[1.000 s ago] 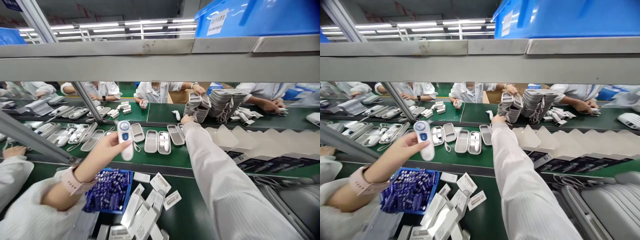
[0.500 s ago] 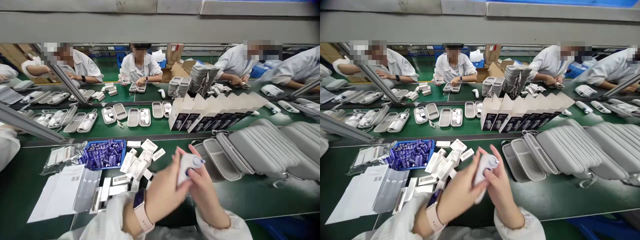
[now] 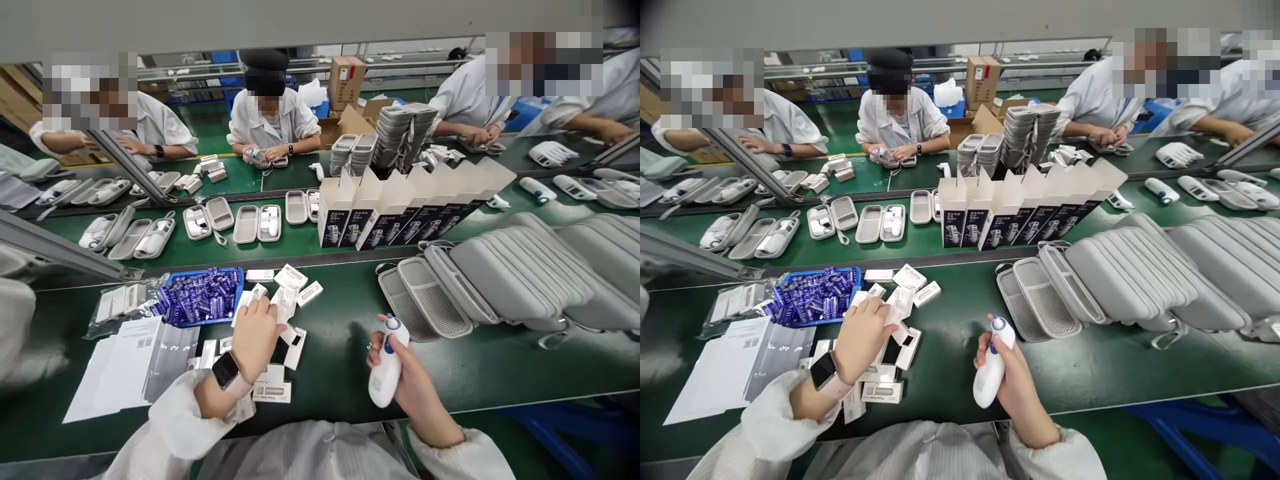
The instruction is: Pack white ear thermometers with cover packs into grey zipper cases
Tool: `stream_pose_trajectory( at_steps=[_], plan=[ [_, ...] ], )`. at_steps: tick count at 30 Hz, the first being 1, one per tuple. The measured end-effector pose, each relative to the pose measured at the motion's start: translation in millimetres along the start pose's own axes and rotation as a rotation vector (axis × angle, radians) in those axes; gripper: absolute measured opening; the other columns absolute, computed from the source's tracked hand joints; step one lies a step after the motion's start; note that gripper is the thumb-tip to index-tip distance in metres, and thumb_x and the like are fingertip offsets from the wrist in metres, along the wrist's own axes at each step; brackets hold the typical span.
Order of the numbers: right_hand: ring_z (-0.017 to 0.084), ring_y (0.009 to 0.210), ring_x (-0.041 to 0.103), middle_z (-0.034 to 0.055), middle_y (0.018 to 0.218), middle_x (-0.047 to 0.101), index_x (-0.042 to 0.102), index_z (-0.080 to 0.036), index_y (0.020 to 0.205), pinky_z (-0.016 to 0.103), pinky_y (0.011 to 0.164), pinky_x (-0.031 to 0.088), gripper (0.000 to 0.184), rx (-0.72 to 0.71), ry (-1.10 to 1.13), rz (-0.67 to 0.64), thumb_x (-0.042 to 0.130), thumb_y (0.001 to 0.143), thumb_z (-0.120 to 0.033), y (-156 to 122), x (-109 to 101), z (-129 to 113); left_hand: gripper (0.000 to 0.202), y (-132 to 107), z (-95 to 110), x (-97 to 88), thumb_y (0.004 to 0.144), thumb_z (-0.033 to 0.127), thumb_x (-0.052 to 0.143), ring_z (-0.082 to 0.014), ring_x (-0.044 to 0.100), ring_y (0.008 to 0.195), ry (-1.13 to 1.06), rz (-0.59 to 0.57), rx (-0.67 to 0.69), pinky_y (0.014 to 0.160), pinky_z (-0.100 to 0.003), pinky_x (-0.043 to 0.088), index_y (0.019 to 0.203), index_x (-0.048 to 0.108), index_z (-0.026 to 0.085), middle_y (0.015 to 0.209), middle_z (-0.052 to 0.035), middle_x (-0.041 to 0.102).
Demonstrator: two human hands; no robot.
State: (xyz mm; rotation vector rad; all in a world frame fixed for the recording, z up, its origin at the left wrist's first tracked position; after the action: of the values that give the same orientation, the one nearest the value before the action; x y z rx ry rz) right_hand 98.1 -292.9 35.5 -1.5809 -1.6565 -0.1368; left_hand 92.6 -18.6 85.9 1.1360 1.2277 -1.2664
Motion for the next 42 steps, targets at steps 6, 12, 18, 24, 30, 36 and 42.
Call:
stream_pose_trajectory(
  at_steps=[6, 12, 18, 24, 30, 36, 42],
  plan=[
    [0.016, 0.068, 0.06, -0.0005, 0.085, 0.062, 0.062, -0.024, 0.092, 0.033, 0.066, 0.048, 0.028, -0.132, -0.116, -0.136, 0.079, 0.075, -0.038, 3, 17, -11, 0.025, 5, 2, -8.4, 0.086, 0.023, 0.067, -0.0238, 0.062, 0.1, -0.548, 0.023, 0.064, 0.09, -0.038, 0.05, 0.111, 0.062, 0.022, 0.106, -0.0053, 0.066],
    [0.021, 0.083, 0.068, 0.0003, 0.087, 0.068, 0.059, -0.025, 0.104, 0.036, 0.073, 0.054, 0.031, -0.322, -0.185, -0.179, 0.077, 0.08, -0.036, 13, 28, -28, 0.035, 16, 61, -5.2, 0.082, 0.032, 0.07, -0.0191, 0.066, 0.086, -1.411, -0.115, 0.044, 0.077, -0.033, 0.055, 0.113, 0.055, 0.023, 0.097, -0.0023, 0.068],
    [0.025, 0.09, 0.071, 0.0013, 0.091, 0.073, 0.062, -0.025, 0.101, 0.036, 0.072, 0.056, 0.035, -0.112, 0.125, 0.09, 0.08, 0.075, -0.041, 11, 17, -35, 0.021, 18, 107, 9.7, 0.088, 0.01, 0.06, -0.0217, 0.065, 0.116, -0.855, 0.68, 0.529, 0.098, -0.038, 0.054, 0.103, 0.059, 0.025, 0.113, -0.0054, 0.071],
    [0.027, 0.1, 0.069, 0.0062, 0.102, 0.075, 0.065, -0.022, 0.108, 0.042, 0.088, 0.054, 0.046, -0.082, 0.218, 0.128, 0.079, 0.075, -0.052, -5, 0, -23, 0.015, 21, 137, 18.1, 0.09, 0.011, 0.058, -0.0245, 0.072, 0.107, -0.369, 0.765, 1.003, 0.092, -0.037, 0.058, 0.099, 0.064, 0.022, 0.105, -0.007, 0.078],
    [0.021, 0.08, 0.068, 0.0039, 0.091, 0.073, 0.066, -0.021, 0.097, 0.033, 0.075, 0.055, 0.048, -0.128, 0.181, 0.239, 0.086, 0.066, -0.053, -4, -22, -27, 0.03, 20, 166, 17.9, 0.09, 0.021, 0.064, -0.0241, 0.07, 0.111, -0.358, 0.598, 1.12, 0.085, -0.033, 0.058, 0.117, 0.061, 0.032, 0.117, -0.0063, 0.075],
    [0.017, 0.083, 0.064, -0.0026, 0.093, 0.068, 0.062, -0.027, 0.104, 0.029, 0.078, 0.052, 0.055, -0.381, 0.122, 0.453, 0.092, 0.058, -0.032, -3, -58, -47, 0.026, 63, 184, 23.4, 0.094, 0.026, 0.056, -0.0218, 0.069, 0.103, -0.957, 0.16, 0.459, 0.088, -0.036, 0.055, 0.12, 0.056, 0.026, 0.11, -0.0077, 0.07],
    [0.025, 0.09, 0.066, 0.0023, 0.098, 0.063, 0.06, -0.028, 0.1, 0.039, 0.082, 0.052, 0.048, -0.527, -0.224, 0.285, 0.09, 0.061, -0.027, -40, -58, -47, 0.031, 133, 239, 58.2, 0.092, 0.048, 0.058, -0.0136, 0.065, 0.054, -1.392, -0.59, -0.185, 0.041, -0.019, 0.044, 0.093, 0.05, 0.018, 0.075, -0.002, 0.063]
  ],
)
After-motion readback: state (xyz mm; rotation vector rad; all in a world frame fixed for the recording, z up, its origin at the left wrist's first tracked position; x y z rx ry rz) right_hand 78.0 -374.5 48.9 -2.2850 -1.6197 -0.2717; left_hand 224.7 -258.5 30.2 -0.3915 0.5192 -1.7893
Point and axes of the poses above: each hand's wrist, its own y-axis towards the middle knuckle, its own x-axis out of the palm, z = x × y, the point moved 1 cm from there along y, towards the middle knuckle
